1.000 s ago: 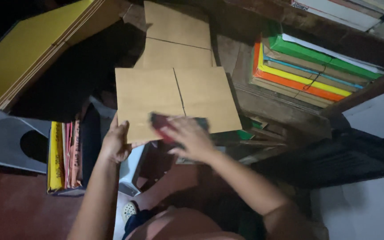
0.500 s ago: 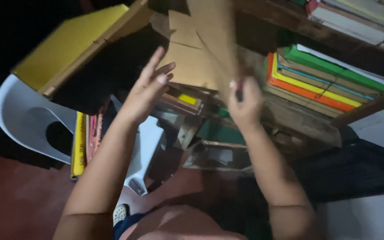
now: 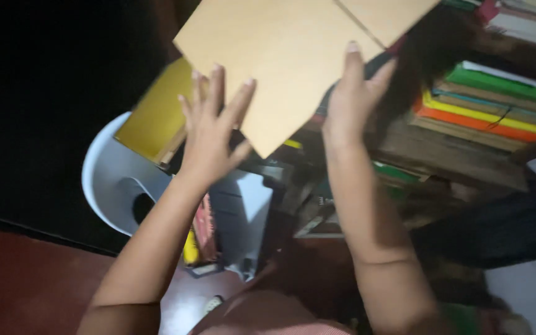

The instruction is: Dusting off a plastic container and a stack of brown folders in a library storage area.

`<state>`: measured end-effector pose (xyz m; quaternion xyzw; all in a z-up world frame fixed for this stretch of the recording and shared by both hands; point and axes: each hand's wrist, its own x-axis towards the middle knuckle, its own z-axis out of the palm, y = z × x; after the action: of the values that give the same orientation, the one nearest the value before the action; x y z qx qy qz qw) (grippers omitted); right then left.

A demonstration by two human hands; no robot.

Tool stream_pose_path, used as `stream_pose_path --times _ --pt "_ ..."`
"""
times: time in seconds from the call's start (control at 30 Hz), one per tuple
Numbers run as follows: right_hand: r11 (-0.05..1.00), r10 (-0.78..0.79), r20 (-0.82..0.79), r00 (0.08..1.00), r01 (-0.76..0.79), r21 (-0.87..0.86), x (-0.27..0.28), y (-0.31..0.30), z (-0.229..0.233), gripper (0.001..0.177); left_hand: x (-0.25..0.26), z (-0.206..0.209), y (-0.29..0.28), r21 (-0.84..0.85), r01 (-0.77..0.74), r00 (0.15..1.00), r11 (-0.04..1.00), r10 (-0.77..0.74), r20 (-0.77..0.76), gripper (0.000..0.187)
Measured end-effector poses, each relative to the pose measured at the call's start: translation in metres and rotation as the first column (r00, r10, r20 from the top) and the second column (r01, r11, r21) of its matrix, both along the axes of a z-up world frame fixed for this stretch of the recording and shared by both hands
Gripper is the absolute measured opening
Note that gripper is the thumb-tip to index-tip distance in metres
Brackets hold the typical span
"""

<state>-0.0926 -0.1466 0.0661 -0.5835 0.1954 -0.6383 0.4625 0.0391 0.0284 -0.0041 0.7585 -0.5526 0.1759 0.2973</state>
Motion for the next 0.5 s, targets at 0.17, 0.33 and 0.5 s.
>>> stream_pose_path --times 0.17,0.33,0.5 --pt "0.989 0.013 -0.162 0.987 0.011 0.145 0.066 0.045 -0.024 0.066 0.043 -0.014 0.038 -0.098 -0.063 0.998 0.993 0.064 0.014 0.058" --pt "0.98 0.051 -0.089 0.995 -0.032 0.196 0.104 0.067 -0.06 0.066 0.074 -0.045 0.072 -0.03 0.008 0.998 1.0 -0.01 -0.065 0.067" --pt "0.962 -0.074 -0.06 0.995 0.087 0.259 0.119 0.069 -0.101 0.086 0.092 -0.074 0.083 0.133 0.088 0.983 0.987 -0.064 -0.174 0.073"
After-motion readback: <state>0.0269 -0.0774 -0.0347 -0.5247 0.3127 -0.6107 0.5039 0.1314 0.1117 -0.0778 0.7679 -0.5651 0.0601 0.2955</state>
